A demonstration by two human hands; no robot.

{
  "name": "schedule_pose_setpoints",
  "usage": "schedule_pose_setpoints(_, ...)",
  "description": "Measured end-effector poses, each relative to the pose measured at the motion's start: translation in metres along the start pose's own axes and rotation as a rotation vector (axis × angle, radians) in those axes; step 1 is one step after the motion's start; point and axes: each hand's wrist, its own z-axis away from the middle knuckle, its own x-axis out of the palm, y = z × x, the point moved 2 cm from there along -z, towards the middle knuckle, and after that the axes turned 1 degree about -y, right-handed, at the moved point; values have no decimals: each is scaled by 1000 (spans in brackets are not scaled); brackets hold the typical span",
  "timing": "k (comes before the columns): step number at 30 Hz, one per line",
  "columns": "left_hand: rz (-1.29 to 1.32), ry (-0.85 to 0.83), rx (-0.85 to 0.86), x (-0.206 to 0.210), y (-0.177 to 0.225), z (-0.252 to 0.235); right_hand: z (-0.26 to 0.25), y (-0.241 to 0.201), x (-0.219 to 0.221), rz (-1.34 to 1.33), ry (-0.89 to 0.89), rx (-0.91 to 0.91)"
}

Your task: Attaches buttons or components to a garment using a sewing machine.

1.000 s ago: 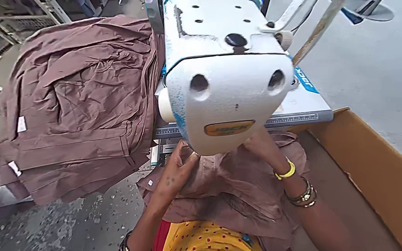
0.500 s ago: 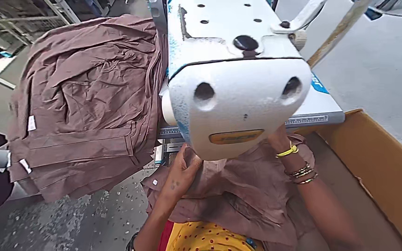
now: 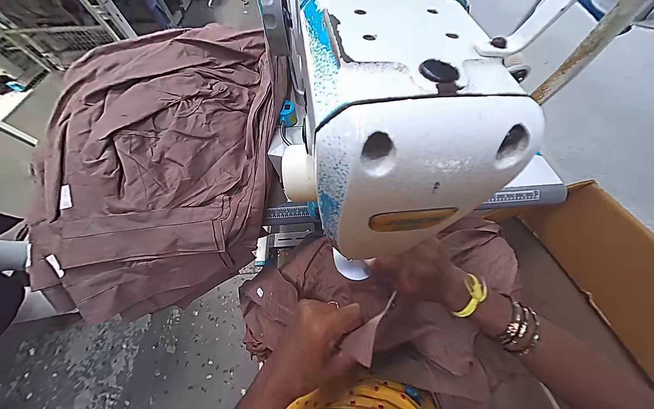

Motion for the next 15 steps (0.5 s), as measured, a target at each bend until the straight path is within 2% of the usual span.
schedule_pose_setpoints(2,120,-15,-80,1,-3,3,-9,-7,5,-46,-78,-3)
schedule_pose_setpoints(5,288,70,-230,-11,-14,7,-8,-2,7,-263,-123,190)
schedule_pose_setpoints(8,427,173,-427,-55,-30,17,11,-3,-2,-669,-338,378)
schedule_pose_setpoints(11,487,287,-662,-93,-61,34,19,5,-4,-630,-355,610)
schedule_pose_setpoints(15,411,288,-799,-90,-88,49,5,9,15,-510,-376,825)
